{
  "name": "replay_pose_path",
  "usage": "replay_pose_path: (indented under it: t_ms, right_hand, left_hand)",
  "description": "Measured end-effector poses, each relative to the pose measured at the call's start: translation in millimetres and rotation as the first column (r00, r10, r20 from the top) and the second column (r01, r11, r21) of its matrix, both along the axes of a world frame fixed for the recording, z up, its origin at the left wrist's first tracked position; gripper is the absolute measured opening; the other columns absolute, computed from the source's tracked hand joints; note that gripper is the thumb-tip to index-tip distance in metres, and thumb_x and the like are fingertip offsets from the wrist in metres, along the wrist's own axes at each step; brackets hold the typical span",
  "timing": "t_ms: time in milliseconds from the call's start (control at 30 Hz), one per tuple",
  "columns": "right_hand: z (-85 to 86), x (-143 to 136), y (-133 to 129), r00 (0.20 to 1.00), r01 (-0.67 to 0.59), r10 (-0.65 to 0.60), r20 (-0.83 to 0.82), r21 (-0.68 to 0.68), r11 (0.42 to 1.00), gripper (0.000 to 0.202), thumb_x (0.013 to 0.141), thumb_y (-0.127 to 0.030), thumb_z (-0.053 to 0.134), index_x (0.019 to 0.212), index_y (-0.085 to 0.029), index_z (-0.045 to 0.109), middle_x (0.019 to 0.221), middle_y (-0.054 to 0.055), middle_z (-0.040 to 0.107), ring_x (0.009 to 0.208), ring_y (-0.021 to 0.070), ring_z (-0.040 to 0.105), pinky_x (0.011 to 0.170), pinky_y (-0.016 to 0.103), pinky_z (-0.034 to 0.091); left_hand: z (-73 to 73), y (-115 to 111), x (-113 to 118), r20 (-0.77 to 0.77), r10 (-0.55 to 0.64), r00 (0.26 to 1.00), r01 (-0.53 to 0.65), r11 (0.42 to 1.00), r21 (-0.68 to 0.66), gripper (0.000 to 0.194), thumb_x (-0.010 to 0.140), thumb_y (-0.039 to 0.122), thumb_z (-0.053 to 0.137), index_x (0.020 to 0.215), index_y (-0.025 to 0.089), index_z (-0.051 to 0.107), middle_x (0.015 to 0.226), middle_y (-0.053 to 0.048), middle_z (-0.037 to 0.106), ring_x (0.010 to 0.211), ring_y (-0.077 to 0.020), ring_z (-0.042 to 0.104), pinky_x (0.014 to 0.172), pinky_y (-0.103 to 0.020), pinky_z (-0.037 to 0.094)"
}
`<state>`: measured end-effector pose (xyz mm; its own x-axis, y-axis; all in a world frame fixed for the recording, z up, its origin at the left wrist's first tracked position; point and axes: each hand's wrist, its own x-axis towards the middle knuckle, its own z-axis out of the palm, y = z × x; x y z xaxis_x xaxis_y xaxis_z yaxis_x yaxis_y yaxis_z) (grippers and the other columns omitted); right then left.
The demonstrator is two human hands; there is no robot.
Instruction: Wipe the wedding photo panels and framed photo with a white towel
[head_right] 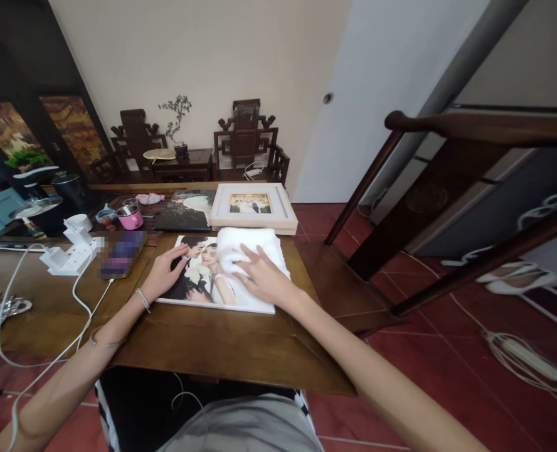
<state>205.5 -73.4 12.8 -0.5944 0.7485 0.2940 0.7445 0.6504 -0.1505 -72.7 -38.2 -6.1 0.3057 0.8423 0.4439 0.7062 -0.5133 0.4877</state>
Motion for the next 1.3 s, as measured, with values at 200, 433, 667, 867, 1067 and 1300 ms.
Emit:
replay_pose_path:
  t_ms: [200, 433, 667, 867, 1067, 1300]
  right_hand:
    - [4.1, 1.6, -88.6, 0.99, -0.142, 0.141, -0.021, -0.055, 0.988, 0.025, 0.088, -0.015, 0.045, 0.088, -0.015, 0.07, 0.145, 0.016, 0.043, 0.141, 0.0325, 0.022, 0.112, 0.062, 0.021]
    - [22.4, -2.8, -80.8, 0.988, -0.154, 0.155, -0.007, -0.143, 0.978, 0.027, 0.089, -0.016, 0.043, 0.096, -0.017, 0.069, 0.141, 0.015, 0.048, 0.136, 0.0308, 0.034, 0.109, 0.055, 0.032]
    - [22.4, 0.2, 24.6, 0.998, 0.024, -0.032, -0.05, -0.146, 0.989, 0.037, 0.097, -0.034, 0.037, 0.115, -0.015, 0.063, 0.118, 0.015, 0.064, 0.116, 0.0324, 0.054, 0.091, 0.048, 0.046]
    - [20.1, -3.4, 35.8, 0.997, 0.027, -0.034, -0.066, -0.104, 0.994, 0.033, 0.097, -0.031, 0.039, 0.108, -0.016, 0.065, 0.112, 0.013, 0.067, 0.112, 0.0307, 0.057, 0.094, 0.048, 0.044]
    - [15.8, -9.9, -38.4, 0.995, -0.088, 0.083, -0.051, -0.103, 0.991, 0.029, 0.092, -0.02, 0.042, 0.102, -0.015, 0.069, 0.133, 0.017, 0.056, 0.135, 0.033, 0.036, 0.108, 0.059, 0.029]
    - [22.3, -18.7, -97.2, 0.98, -0.188, 0.174, -0.098, -0.16, 0.969, 0.029, 0.085, -0.012, 0.048, 0.105, -0.019, 0.068, 0.138, 0.012, 0.052, 0.137, 0.0288, 0.033, 0.113, 0.057, 0.024]
  left_hand:
    - [-1.5, -0.2, 1.3, -0.011, -0.005, 1.0, 0.005, 1.0, 0.002, 0.036, 0.09, 0.027, 0.045, 0.116, 0.011, 0.064, 0.13, -0.013, 0.06, 0.125, -0.0239, 0.053, 0.11, -0.042, 0.039]
    - [-2.1, 0.5, 0.5, -0.013, -0.012, 1.0, 0.012, 1.0, -0.002, 0.036, 0.091, 0.027, 0.044, 0.116, 0.011, 0.064, 0.13, -0.013, 0.06, 0.126, -0.0241, 0.052, 0.11, -0.042, 0.038]
    - [-1.3, 2.1, -1.4, -0.029, -0.023, 0.999, 0.023, 1.0, -0.006, 0.037, 0.09, 0.028, 0.045, 0.117, 0.009, 0.064, 0.129, -0.015, 0.06, 0.125, -0.0242, 0.053, 0.11, -0.042, 0.039]
    - [-2.0, 2.4, -1.3, -0.032, -0.018, 0.999, 0.018, 1.0, -0.001, 0.039, 0.091, 0.028, 0.044, 0.117, 0.007, 0.064, 0.129, -0.016, 0.06, 0.125, -0.024, 0.053, 0.11, -0.041, 0.038]
    - [-1.9, 0.1, 0.5, -0.013, -0.009, 1.0, 0.009, 1.0, -0.006, 0.036, 0.091, 0.028, 0.044, 0.116, 0.013, 0.064, 0.13, -0.012, 0.06, 0.126, -0.0233, 0.052, 0.11, -0.042, 0.038]
    - [-2.3, 0.9, -0.1, -0.009, -0.017, 1.0, 0.017, 1.0, -0.006, 0.037, 0.091, 0.028, 0.043, 0.116, 0.01, 0.063, 0.13, -0.015, 0.059, 0.126, -0.0245, 0.052, 0.11, -0.043, 0.038]
